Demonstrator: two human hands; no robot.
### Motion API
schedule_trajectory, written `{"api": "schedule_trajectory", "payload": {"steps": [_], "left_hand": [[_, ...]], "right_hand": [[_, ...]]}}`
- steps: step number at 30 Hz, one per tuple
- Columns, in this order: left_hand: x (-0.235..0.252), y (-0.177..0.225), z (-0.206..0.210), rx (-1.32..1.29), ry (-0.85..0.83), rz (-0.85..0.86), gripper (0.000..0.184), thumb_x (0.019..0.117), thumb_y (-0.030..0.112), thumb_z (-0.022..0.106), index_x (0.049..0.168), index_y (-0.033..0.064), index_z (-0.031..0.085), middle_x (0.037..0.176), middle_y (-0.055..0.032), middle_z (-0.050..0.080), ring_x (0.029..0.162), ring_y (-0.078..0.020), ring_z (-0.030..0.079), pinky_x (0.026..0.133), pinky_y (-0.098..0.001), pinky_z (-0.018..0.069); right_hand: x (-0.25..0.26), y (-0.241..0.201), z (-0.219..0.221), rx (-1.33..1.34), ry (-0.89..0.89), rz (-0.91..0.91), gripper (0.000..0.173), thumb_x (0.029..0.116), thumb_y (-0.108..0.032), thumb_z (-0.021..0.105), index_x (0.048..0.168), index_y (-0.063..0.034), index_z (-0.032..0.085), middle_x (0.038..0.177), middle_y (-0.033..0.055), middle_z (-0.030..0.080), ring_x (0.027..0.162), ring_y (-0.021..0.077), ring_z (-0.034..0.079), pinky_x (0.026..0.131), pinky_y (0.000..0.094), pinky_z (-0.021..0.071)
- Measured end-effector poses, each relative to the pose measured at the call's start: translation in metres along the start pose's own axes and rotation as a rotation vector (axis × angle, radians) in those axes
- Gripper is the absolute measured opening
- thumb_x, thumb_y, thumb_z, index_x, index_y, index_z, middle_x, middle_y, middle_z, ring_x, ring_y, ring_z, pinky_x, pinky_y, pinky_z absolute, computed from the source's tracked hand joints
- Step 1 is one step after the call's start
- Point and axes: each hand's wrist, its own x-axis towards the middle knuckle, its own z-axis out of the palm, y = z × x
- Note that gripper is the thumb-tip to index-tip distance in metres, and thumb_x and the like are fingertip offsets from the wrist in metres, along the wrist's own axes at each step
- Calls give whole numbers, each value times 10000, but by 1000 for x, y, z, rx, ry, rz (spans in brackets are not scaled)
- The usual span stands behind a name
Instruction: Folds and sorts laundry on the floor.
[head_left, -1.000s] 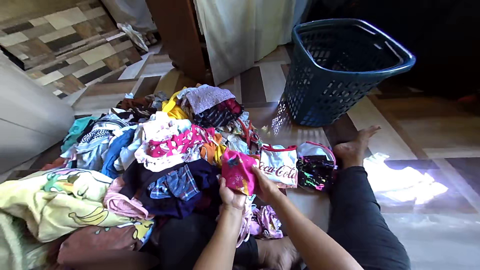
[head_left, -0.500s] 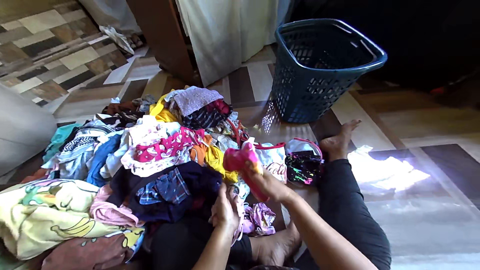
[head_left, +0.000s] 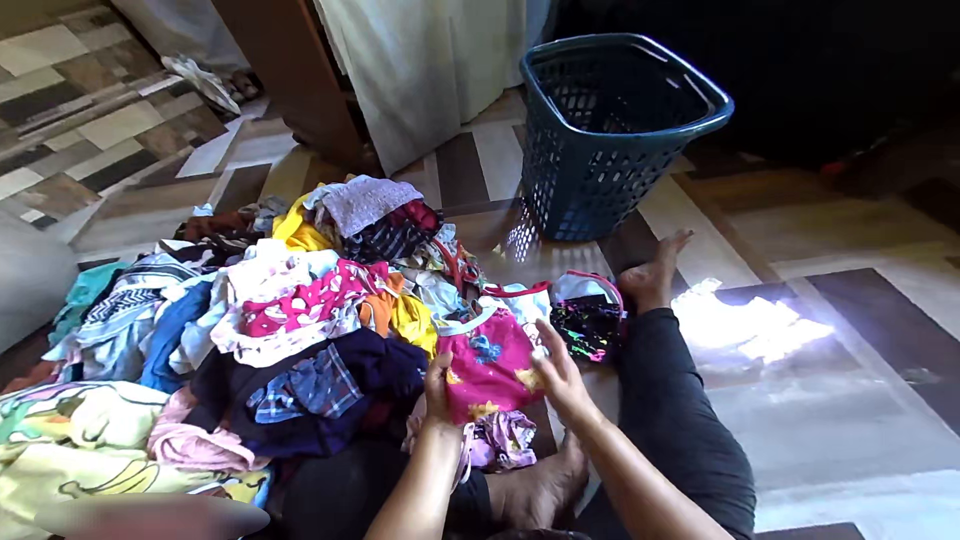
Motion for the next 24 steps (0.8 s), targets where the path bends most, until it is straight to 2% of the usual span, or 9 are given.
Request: {"api": "schedule_trajectory", "payload": {"steps": [1,3,7,9,12,16,19,21,24], "left_hand": [[5,-3,0,3,-60,-2,209,935,192,517,944,124,715,885,-62,762,834,-144,747,749,-331,623],[20,-6,4,65,-137,-14,170,914,190,557,937,132,715,883,-49,761,835,-127,743,757,-316,621],[59,0,39,480,71,-145,293,1018,100,314,949,95,599,774,-22,704,724,-84,698,679,-268,595],[88,-1,41,798,271,-247,238,1051,115,458,1256,54,563,992,-122,670,875,-186,662,781,-372,560],[115,-11,17,1215,263,-187,654,1018,92,581,1582,33,255,1451,-277,491,1283,-370,536,1039,-516,465],[97,-31,5,1783,-23,7,703,997,232,610,1552,-77,309,1598,-346,271,1499,-457,279,1224,-541,263],[82,-44,3,2019,-196,-256,669,1063,423,473,1616,94,289,1695,-224,101,1561,-428,103,1204,-664,169],[80,-43,1,2008,-214,-316,679,1075,447,431,1629,103,246,1703,-201,84,1569,-406,85,1201,-669,168],[78,-37,-23,1948,-122,46,607,1062,327,469,1550,-22,378,1622,-290,284,1518,-453,250,1205,-646,216]], "right_hand": [[3,-4,-5,154,8,177,752,994,-357,510,1575,41,244,1555,217,410,1376,204,481,1099,365,445],[11,-9,-10,349,21,353,630,1009,-245,536,1544,-23,291,1317,140,596,1080,147,662,900,340,584],[38,-7,-21,405,117,287,490,994,-9,540,1460,4,387,1043,113,680,850,133,700,772,327,607],[57,11,-24,325,163,276,563,976,14,564,1500,-6,361,1099,162,669,896,171,697,805,356,599],[81,41,-27,109,118,436,668,965,8,607,1554,-5,291,1323,264,584,1126,308,646,955,461,546],[88,58,-29,-20,95,527,676,961,-15,621,1551,13,293,1426,293,516,1263,368,583,1050,509,492],[86,55,-29,-95,151,544,624,991,-61,605,1543,10,323,1410,300,527,1262,381,578,1047,511,485],[83,42,-31,-307,163,495,645,997,-136,604,1556,22,324,1494,321,433,1372,433,466,1119,552,405],[65,16,-25,-504,177,224,572,983,-158,617,1491,43,448,1520,328,413,1396,509,412,1090,686,344]]}}
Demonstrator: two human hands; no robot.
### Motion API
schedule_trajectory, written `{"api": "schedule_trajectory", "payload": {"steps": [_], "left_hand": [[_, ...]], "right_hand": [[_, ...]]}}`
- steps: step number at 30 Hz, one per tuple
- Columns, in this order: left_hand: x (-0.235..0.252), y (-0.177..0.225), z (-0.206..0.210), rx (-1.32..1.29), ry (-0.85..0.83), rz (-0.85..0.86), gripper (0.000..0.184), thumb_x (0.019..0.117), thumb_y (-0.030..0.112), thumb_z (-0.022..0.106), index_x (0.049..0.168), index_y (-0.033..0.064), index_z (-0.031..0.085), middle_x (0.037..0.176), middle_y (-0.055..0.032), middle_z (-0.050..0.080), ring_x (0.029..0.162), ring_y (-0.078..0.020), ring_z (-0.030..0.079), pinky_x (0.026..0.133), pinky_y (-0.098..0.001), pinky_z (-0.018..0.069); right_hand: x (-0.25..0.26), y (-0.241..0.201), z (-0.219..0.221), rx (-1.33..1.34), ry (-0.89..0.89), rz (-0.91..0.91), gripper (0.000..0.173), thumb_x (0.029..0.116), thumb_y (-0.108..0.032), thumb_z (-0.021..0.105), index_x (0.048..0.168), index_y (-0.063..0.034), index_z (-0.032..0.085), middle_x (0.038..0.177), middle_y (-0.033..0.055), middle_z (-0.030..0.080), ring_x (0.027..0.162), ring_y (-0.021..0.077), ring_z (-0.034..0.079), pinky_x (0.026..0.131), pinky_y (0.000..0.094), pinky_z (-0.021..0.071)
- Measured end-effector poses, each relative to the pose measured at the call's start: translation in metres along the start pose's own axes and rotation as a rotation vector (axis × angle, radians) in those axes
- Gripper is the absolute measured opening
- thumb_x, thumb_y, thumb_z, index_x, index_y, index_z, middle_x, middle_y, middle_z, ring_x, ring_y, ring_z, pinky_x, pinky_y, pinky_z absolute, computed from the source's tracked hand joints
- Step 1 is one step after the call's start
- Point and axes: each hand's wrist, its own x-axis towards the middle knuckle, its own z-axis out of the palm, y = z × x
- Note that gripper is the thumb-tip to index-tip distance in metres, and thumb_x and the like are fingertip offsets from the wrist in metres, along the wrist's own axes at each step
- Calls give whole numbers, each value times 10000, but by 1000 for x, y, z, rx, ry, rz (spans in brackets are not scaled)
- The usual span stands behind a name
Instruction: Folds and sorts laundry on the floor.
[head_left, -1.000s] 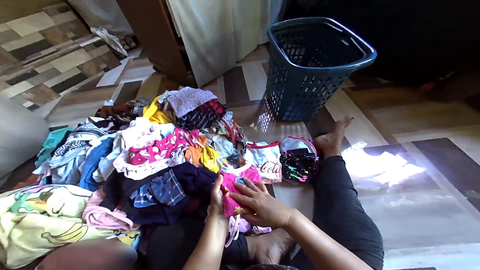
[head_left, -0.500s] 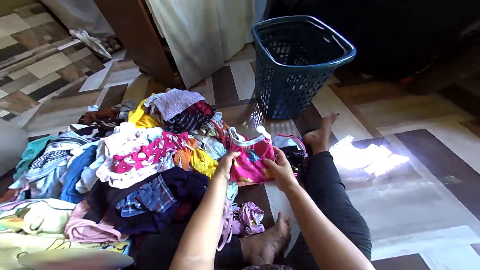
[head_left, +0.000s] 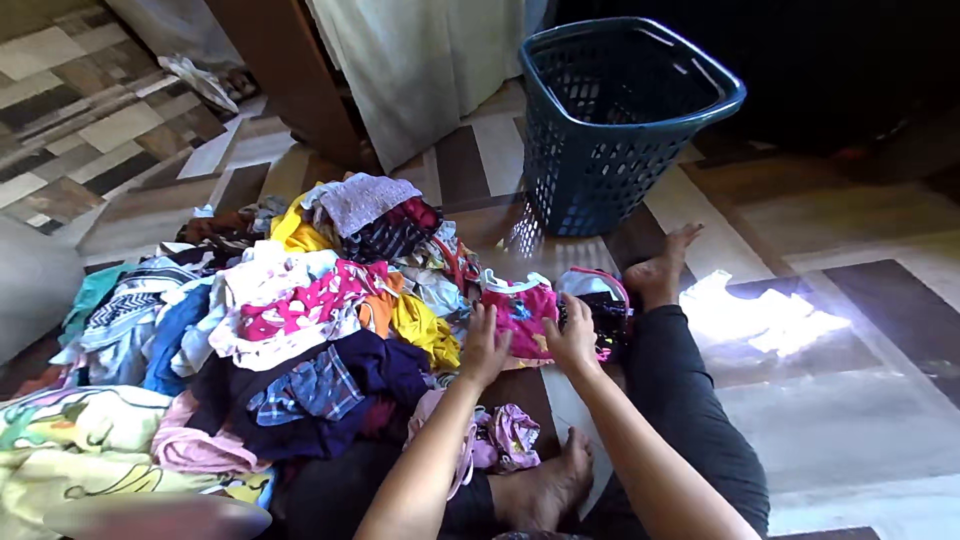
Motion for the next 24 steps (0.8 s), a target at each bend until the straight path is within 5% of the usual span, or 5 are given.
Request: {"api": "schedule_trajectory", "payload": {"steps": [5,11,16,20,24], "left_hand": [[-14,-44,-44,412,17,-372,768,970,355,637,1589,31,319,1645,-297,212,1526,-515,140,1189,-721,51],[-26,-37,-81,482,-200,-478,346,1031,149,493,1302,-11,637,1328,-219,635,1306,-365,556,1144,-540,339],[-57,-17,-99,-230,-27,-243,261,1012,90,562,1166,-96,660,1121,-234,683,1060,-276,656,985,-433,501],[-97,31,-95,-619,19,63,166,949,44,603,1011,-89,682,921,-86,709,850,-59,669,824,-263,565],[-108,55,-109,-744,241,148,119,943,10,586,967,-67,673,882,-11,697,833,-9,660,806,-223,565]], "right_hand": [[-42,2,18,-45,-255,-301,383,994,-135,582,1333,38,622,1395,264,575,1327,408,533,1113,573,414],[-75,4,44,10,-440,-282,328,994,-73,557,1275,67,651,1337,263,618,1262,361,603,1092,462,469],[-71,-8,44,52,-542,-259,444,1011,-92,560,1412,91,507,1317,286,604,1146,363,648,1024,458,508],[-69,-10,65,227,-416,-417,853,851,-222,793,1496,132,362,1471,332,472,1374,377,499,1172,437,395],[-69,-37,57,409,-374,-451,572,873,-124,711,1346,144,533,1288,259,634,1214,239,627,1076,353,484]]}}
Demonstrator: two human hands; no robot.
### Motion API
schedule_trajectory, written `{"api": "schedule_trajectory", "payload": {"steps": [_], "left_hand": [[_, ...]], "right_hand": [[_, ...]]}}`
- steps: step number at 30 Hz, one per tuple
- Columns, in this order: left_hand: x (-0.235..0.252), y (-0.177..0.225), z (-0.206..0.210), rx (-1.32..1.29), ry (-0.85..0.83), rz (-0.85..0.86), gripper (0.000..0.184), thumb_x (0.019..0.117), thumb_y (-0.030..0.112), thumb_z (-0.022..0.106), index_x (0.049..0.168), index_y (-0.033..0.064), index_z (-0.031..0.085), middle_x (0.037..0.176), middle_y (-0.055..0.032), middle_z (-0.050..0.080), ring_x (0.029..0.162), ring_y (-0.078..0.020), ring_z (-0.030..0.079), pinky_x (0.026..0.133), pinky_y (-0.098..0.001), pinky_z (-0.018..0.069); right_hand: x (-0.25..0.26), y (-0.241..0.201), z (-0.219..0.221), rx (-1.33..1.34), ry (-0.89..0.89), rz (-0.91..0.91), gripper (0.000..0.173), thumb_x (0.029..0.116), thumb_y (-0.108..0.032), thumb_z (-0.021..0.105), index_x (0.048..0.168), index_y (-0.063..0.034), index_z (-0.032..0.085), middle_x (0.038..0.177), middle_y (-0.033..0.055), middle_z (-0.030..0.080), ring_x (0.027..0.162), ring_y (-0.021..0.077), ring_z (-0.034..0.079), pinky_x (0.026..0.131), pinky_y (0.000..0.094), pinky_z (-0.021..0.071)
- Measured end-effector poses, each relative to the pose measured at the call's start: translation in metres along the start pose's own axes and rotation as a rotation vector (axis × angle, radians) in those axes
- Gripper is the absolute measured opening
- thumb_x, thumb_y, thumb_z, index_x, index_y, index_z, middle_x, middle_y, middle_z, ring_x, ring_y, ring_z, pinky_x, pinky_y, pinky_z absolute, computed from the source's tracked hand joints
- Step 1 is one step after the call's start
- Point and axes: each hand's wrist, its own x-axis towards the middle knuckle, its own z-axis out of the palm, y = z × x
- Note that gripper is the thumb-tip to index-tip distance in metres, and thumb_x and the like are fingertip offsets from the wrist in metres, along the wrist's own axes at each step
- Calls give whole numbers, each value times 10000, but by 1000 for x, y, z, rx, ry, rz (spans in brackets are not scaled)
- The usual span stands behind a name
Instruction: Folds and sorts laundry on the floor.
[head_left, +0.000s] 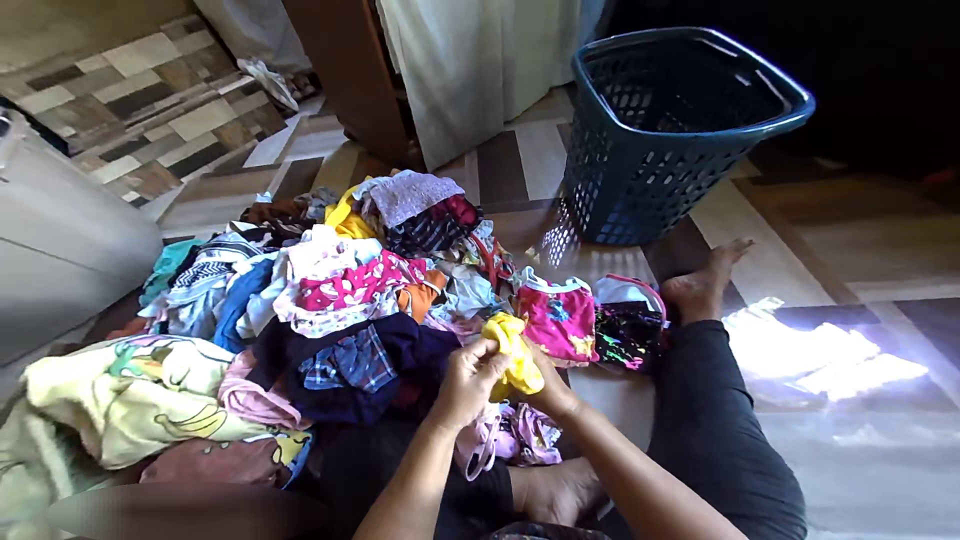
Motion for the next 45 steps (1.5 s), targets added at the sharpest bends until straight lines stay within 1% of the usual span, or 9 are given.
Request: {"api": "schedule_trajectory", "payload": {"steps": [7,10,14,17,22,27,32,38,45], "left_hand": [[17,18,-55,-87,422,80,158,977,44,500,911,105,629,787,66,680,751,-50,660,770,-277,571],[32,16,-93,237,563,54,200,1004,90,543,1127,-60,593,1037,-113,660,962,-161,650,903,-373,542],[80,-4,-168,746,691,-41,722,895,116,719,1502,-63,370,1547,-317,360,1422,-436,394,1137,-576,367],[95,-19,-203,974,581,-351,980,864,182,793,1615,20,185,1561,-367,314,1411,-551,370,1096,-714,335],[80,-47,-198,1056,179,-687,457,1042,274,554,1398,-12,570,1386,-297,572,1336,-471,509,1113,-658,353],[63,-27,-131,789,68,-411,328,1070,176,489,1242,-47,659,1230,-249,664,1196,-358,623,1068,-539,447],[24,33,-82,462,-136,-29,233,1006,101,523,1039,-47,700,937,-94,698,848,-73,639,816,-266,530],[9,54,-96,602,-30,254,229,965,102,523,957,-19,717,858,-77,716,773,-36,658,743,-208,544],[-4,63,-132,710,361,316,230,911,70,500,936,-51,694,1034,-154,693,847,-66,636,688,-191,513]], "right_hand": [[9,-43,-31,-35,144,-126,324,943,-89,637,1198,111,622,1096,149,713,1033,78,683,954,249,550],[11,-42,-28,-63,172,-153,255,926,-62,645,1113,109,674,1045,160,731,996,96,696,928,267,557],[4,-43,-16,-161,-332,-17,350,969,-141,653,1234,86,631,1113,209,709,1065,251,693,991,427,538],[2,-41,-4,-201,-595,15,335,1018,-120,593,1279,86,638,1162,248,705,1099,323,694,1028,455,517],[6,-29,-1,-173,-558,144,376,1048,-113,521,1376,66,564,1180,245,688,1079,318,688,1006,449,521],[21,-23,-5,-139,-409,313,535,1053,-160,521,1532,22,365,1255,240,656,1070,318,687,970,473,536],[36,-22,10,57,-90,194,883,949,-88,676,1596,54,92,1496,286,458,1252,242,623,1034,367,537],[47,-35,2,38,-17,79,356,961,-70,631,1276,91,596,1156,210,682,1001,202,696,911,377,574],[51,-58,-30,95,-44,20,441,975,-64,594,1390,67,523,1276,169,648,1051,117,680,919,291,572]]}}
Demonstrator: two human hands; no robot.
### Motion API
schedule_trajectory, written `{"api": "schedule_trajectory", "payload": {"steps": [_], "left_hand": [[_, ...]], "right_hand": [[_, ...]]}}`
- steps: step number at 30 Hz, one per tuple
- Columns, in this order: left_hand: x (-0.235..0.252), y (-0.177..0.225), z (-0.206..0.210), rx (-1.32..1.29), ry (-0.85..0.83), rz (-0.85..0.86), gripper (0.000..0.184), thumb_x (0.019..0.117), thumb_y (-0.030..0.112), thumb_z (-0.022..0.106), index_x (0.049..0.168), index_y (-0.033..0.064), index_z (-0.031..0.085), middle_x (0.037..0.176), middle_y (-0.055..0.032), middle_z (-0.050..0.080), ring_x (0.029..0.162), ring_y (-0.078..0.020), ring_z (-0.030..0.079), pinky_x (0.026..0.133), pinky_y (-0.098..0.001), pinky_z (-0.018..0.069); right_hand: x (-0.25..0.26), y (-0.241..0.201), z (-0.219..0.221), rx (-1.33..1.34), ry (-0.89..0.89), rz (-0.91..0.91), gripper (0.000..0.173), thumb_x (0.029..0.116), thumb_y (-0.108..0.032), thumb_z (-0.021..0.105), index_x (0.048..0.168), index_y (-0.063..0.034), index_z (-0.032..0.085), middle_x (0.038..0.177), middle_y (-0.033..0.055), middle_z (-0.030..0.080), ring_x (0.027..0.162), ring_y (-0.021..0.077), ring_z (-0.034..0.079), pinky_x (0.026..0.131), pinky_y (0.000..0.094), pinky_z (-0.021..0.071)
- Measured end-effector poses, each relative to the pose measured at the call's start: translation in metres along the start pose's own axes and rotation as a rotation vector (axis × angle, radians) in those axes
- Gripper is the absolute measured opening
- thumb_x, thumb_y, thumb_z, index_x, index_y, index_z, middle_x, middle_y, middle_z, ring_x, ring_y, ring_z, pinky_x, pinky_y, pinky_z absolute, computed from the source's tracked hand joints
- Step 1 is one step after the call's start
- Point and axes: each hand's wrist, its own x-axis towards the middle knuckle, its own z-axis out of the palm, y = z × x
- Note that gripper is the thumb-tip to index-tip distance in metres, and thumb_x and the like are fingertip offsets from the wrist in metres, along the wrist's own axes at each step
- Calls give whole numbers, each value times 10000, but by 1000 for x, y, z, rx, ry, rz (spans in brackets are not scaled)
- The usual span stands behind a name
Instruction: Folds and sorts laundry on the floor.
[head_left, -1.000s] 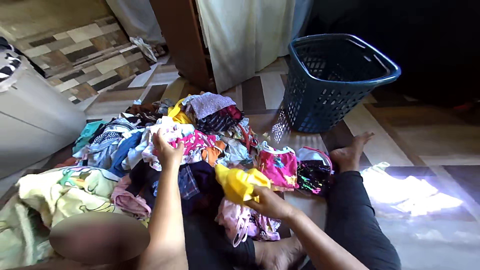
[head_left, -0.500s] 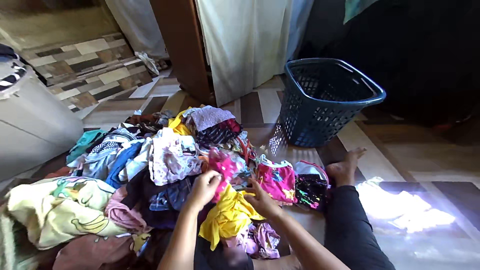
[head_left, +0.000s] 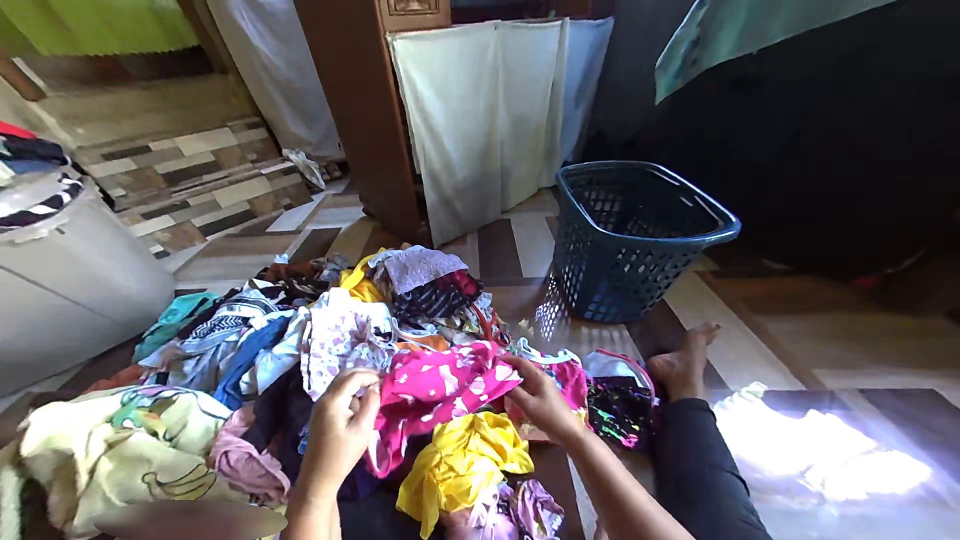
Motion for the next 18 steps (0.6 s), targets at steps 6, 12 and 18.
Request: {"api": "schedule_trajectory", "payload": {"steps": [6,12,18], "left_hand": [[-7,-9,-27,-156,195,-27,205,926,69,484,890,-65,635,1093,-105,681,1040,-27,624,878,-182,518],[-9,-5,-45,-438,326,-162,225,957,42,430,938,160,620,836,171,652,790,41,632,747,-179,554],[-3,-4,-31,-264,177,-18,318,924,169,571,1144,-61,575,1338,-140,604,1221,-110,578,981,-278,505]], "right_hand": [[2,-23,-18,540,109,-58,649,859,-31,485,1496,18,365,1344,92,596,1050,122,666,862,311,583],[5,-48,-37,766,241,-114,490,982,-216,418,1420,1,450,1137,60,698,997,144,695,861,347,597],[1,-77,-9,563,77,-162,387,979,-23,403,1328,23,563,1185,48,689,971,100,681,840,304,587]]}}
